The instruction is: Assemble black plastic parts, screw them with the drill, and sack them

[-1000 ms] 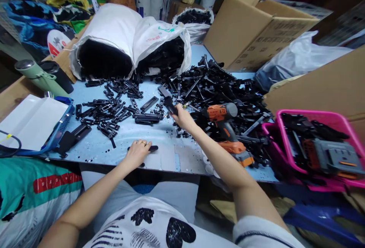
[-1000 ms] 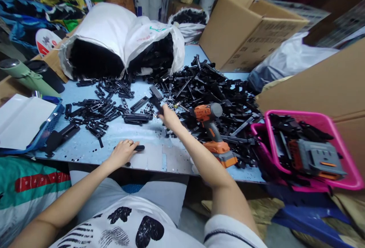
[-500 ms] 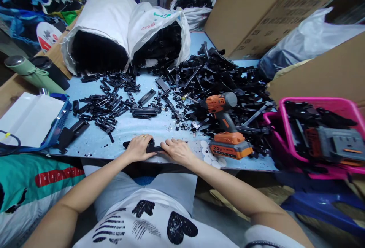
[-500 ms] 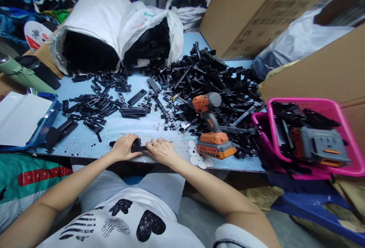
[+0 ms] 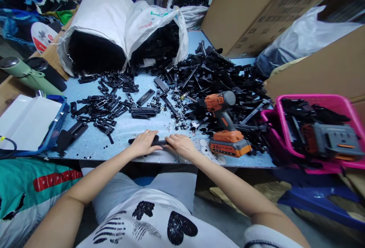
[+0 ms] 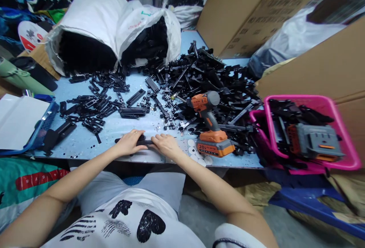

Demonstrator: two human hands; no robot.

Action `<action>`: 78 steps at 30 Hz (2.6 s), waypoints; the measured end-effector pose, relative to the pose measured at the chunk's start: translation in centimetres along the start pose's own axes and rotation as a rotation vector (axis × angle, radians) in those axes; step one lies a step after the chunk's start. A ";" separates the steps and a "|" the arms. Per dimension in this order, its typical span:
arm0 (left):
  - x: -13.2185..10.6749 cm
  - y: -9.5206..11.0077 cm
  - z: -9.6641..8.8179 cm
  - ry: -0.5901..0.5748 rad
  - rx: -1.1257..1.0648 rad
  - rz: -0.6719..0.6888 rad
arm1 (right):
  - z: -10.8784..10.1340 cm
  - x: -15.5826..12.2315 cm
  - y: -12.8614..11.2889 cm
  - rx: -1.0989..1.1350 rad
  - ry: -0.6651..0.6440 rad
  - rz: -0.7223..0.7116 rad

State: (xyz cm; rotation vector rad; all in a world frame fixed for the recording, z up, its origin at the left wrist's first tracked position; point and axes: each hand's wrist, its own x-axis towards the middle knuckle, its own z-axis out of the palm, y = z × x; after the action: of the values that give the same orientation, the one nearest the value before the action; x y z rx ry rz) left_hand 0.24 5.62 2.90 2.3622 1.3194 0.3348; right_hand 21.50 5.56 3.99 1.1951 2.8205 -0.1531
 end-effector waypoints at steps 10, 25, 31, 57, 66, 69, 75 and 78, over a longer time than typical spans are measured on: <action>16.8 2.3 0.0 0.105 -0.026 -0.281 | 1.5 1.3 3.6 -0.005 0.113 0.442; -6.9 -3.8 -2.1 0.379 -1.379 -0.842 | -3.1 2.7 0.7 0.537 0.077 0.192; -5.3 -4.5 -2.5 0.373 -1.253 -0.816 | -4.4 3.8 -1.0 0.201 -0.108 0.062; -2.4 0.4 -0.1 0.212 0.352 0.124 | 1.3 -1.2 1.5 -0.006 0.438 -0.057; -6.9 10.1 -5.8 0.509 -0.706 0.507 | -4.1 -2.2 -7.1 1.259 0.692 -0.719; -6.1 10.1 -4.4 0.695 -0.707 0.389 | -1.0 0.7 -10.2 1.398 1.006 -0.263; -2.2 1.5 -0.4 0.743 0.026 0.265 | 0.0 11.2 -2.1 1.035 0.940 -0.009; 1.6 -2.6 0.1 0.472 0.273 0.039 | -1.8 17.7 6.6 0.598 0.735 0.259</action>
State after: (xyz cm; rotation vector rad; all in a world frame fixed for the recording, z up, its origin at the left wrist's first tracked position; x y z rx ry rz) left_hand -0.83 8.22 1.57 2.6408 1.6119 0.8112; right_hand 13.88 22.92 3.43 2.0966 3.2808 -0.7145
